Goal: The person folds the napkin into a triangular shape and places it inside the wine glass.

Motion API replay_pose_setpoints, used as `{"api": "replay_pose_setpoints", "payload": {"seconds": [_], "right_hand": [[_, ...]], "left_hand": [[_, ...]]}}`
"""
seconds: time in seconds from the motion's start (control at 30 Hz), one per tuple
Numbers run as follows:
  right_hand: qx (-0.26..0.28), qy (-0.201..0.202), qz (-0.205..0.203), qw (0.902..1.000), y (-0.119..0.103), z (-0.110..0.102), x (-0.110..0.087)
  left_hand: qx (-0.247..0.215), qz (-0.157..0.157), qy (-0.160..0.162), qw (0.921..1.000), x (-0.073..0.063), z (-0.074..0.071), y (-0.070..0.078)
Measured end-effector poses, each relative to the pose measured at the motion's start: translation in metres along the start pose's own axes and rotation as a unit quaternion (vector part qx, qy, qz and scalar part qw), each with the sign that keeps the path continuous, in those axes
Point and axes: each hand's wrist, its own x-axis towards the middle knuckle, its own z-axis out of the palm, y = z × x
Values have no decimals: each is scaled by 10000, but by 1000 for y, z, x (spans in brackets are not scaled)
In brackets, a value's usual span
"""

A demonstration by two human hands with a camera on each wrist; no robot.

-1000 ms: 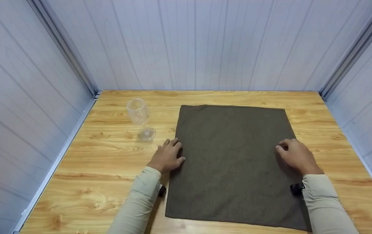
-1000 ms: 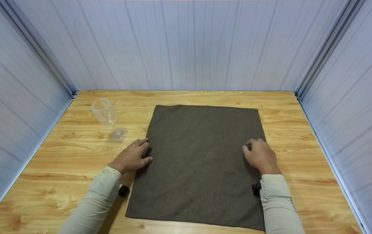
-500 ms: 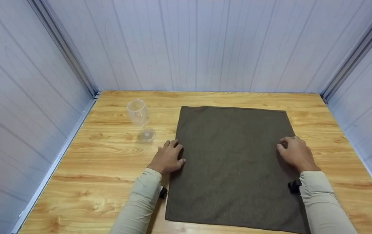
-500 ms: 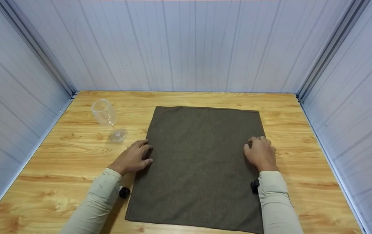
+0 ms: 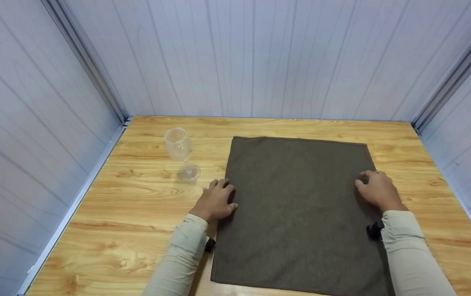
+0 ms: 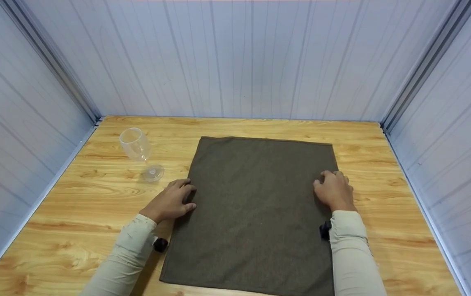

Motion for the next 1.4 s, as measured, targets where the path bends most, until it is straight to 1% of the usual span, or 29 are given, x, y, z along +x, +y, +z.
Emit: {"api": "replay_pose_setpoints", "payload": {"seconds": [0.17,0.47,0.57,0.73,0.97,1.07,1.17,1.4], "right_hand": [[-125,-68,60,9999,0,1,4],[-254,-78,104,9996,2,4,12],[-329,-66,52,9994,3,4,13],[-569,113,-19,9983,3,4,13],[-746,62,125,9971,2,1,13],[-691,45,189,9974,2,0,15],[-577,24,199,9981,5,-1,17],[-468,53,-31,9989,11,1,26]], "left_hand": [[-37,-12,14,10000,-1,0,1],[-13,-18,-61,10000,1,-1,2],[-42,14,-20,10000,1,-1,2],[-112,95,92,9999,0,0,2],[-40,100,-2,9999,0,2,0],[-20,93,-80,9999,1,2,-1],[-98,106,-156,9998,0,2,-2],[-212,104,-226,9995,-1,-1,0]]}}
